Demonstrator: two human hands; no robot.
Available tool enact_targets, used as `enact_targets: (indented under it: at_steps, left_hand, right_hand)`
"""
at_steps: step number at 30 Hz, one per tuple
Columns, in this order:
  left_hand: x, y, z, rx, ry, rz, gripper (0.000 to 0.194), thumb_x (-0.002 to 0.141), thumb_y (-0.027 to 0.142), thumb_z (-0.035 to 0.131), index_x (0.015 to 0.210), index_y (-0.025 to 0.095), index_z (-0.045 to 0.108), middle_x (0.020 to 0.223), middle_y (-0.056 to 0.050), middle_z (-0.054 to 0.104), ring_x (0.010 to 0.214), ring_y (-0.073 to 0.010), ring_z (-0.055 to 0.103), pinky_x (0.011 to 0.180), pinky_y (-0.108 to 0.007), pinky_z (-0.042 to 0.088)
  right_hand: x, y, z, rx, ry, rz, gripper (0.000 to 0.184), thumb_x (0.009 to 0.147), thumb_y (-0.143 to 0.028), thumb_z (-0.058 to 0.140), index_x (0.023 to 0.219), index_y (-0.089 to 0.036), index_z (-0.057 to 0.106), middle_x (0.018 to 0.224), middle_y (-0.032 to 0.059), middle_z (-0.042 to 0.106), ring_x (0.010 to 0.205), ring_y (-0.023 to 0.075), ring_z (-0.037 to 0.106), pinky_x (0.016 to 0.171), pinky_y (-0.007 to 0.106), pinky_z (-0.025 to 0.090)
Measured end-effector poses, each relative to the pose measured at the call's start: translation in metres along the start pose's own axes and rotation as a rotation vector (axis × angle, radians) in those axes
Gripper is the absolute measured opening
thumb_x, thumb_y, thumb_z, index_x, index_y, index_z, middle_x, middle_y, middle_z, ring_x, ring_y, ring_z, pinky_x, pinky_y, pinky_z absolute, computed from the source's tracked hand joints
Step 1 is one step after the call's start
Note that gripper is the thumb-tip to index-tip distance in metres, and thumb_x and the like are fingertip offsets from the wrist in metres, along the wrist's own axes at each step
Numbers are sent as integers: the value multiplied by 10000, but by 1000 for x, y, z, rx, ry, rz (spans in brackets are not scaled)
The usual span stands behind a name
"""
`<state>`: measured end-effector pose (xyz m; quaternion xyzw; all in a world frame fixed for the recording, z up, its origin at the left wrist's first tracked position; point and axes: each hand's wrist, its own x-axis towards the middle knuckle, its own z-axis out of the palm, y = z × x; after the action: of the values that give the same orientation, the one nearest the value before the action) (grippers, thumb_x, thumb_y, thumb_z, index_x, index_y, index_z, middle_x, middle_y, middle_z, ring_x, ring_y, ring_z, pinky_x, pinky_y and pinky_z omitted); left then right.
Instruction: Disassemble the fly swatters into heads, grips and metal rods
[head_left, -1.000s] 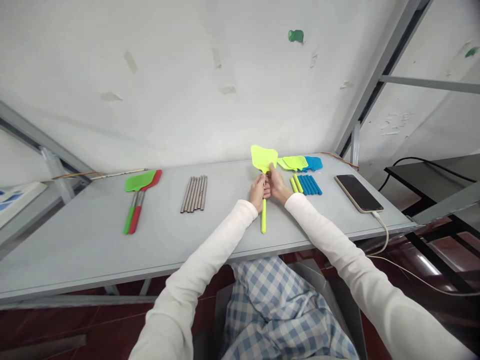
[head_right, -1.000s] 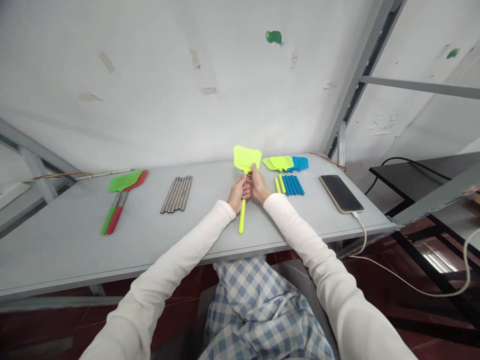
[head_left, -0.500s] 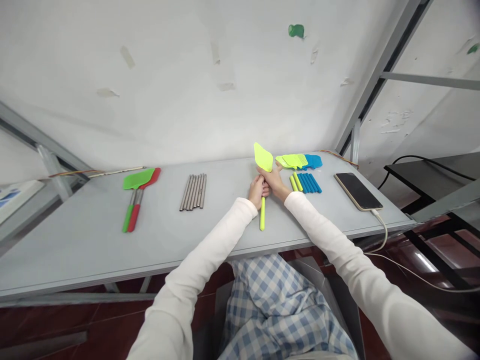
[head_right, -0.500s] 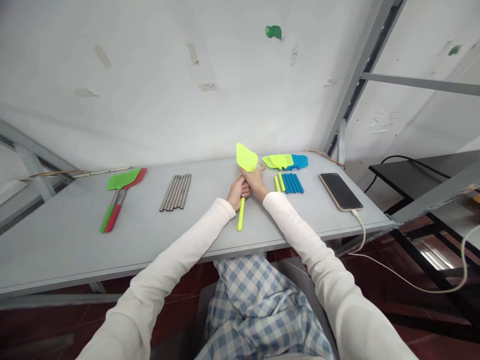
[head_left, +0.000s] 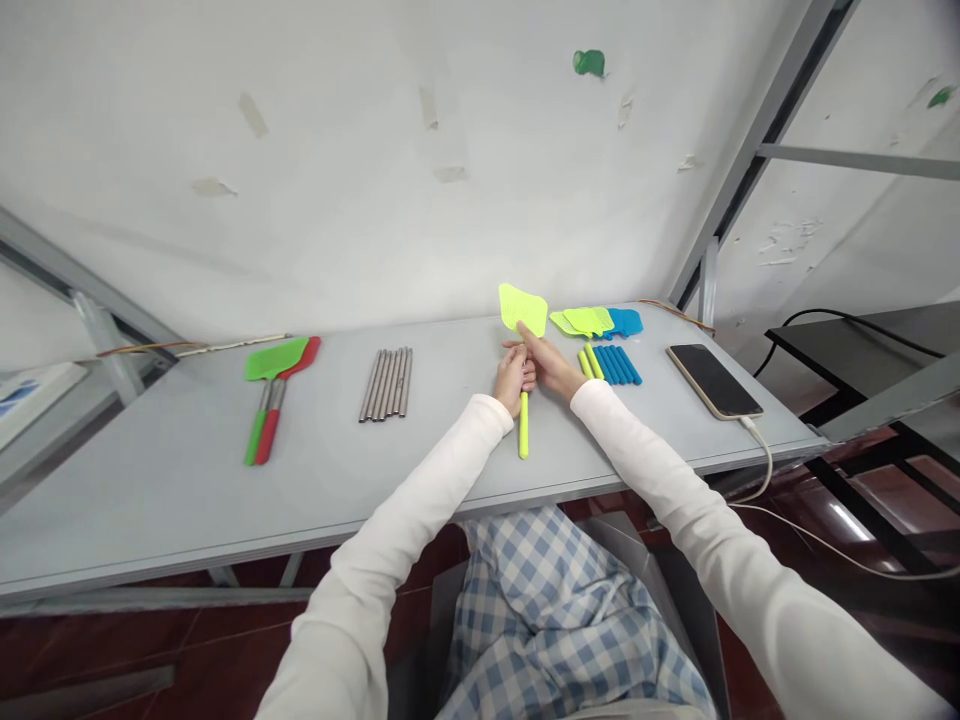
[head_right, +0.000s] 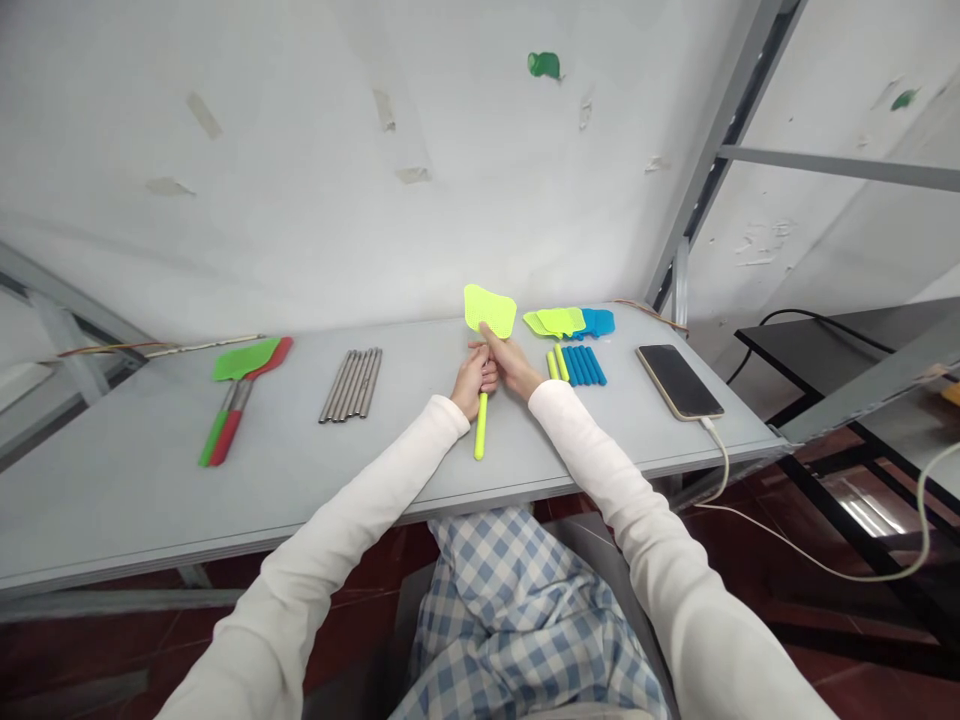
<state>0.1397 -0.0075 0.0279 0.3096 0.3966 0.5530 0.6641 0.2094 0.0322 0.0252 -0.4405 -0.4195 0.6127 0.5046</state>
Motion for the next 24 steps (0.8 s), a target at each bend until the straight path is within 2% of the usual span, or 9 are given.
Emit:
enact_targets:
  at_steps: [3,5,8,11,13,16,20,22,24]
  left_hand:
    - [0,-1,-1,5,12,-12,227,885,297,568,734,198,430,452,121,260,318,-13,216,339,-141,116]
    - [1,-2,-1,3,-3,-26,248,870,294,589,721,197,416,457,121,271,322,-10,221,341,-139,118]
    - [3,-2,-1,0,-31,-14,288,856,307,612,708,197,391,460,121,272,329,-6,230,343,-130,127]
    - [5,-2,-3,7,-37,-3,283,857,318,612,719,198,396,463,122,269,329,-6,232,342,-126,128]
    - [6,-1,-4,6,-31,-14,290,839,321,636,724,200,399,469,124,270,332,-7,230,342,-127,127]
    - [5,0,-5,-12,-28,-28,315,808,338,679,726,198,409,481,125,268,340,-3,224,345,-126,125]
    - [4,0,-4,3,-50,-32,304,857,362,622,708,186,424,471,119,252,332,1,203,341,-127,118]
    - [3,0,-3,13,-53,-31,293,882,349,586,701,184,424,466,117,247,328,-1,199,338,-128,122]
    - [3,0,-2,5,-45,-36,288,890,337,570,697,183,423,468,115,249,328,-2,197,338,-128,128]
  right_hand:
    - [-1,2,0,-92,107,-230,627,669,-334,783,1175,-194,440,1018,53,667,861,125,622,754,231,508]
    - [-1,2,-3,-167,203,-332,750,653,-313,779,1264,-207,357,1174,85,622,999,135,602,868,264,491]
    - [0,2,-7,-350,284,-357,735,699,-391,729,1305,-199,360,1340,133,527,1187,179,528,1016,332,414]
    - [-1,1,-10,-511,269,-341,649,763,-467,659,1293,-172,431,1382,154,497,1265,225,481,1060,359,364]
    - [0,1,-10,-567,252,-337,581,794,-480,628,1256,-158,484,1300,154,564,1213,234,524,1030,359,384]
    - [3,-1,-11,-536,253,-294,327,890,-442,511,1046,-166,593,1000,105,676,935,189,628,886,323,463]
    - [8,-7,-17,-93,197,-37,338,975,-306,282,805,-193,551,715,24,637,529,107,538,577,243,470]
    - [7,-9,-19,56,149,56,288,951,-244,318,750,-192,519,641,-2,592,471,92,495,520,222,443]
    - [5,-9,-20,44,125,61,246,906,-193,372,700,-187,507,596,-19,547,462,86,479,494,209,411]
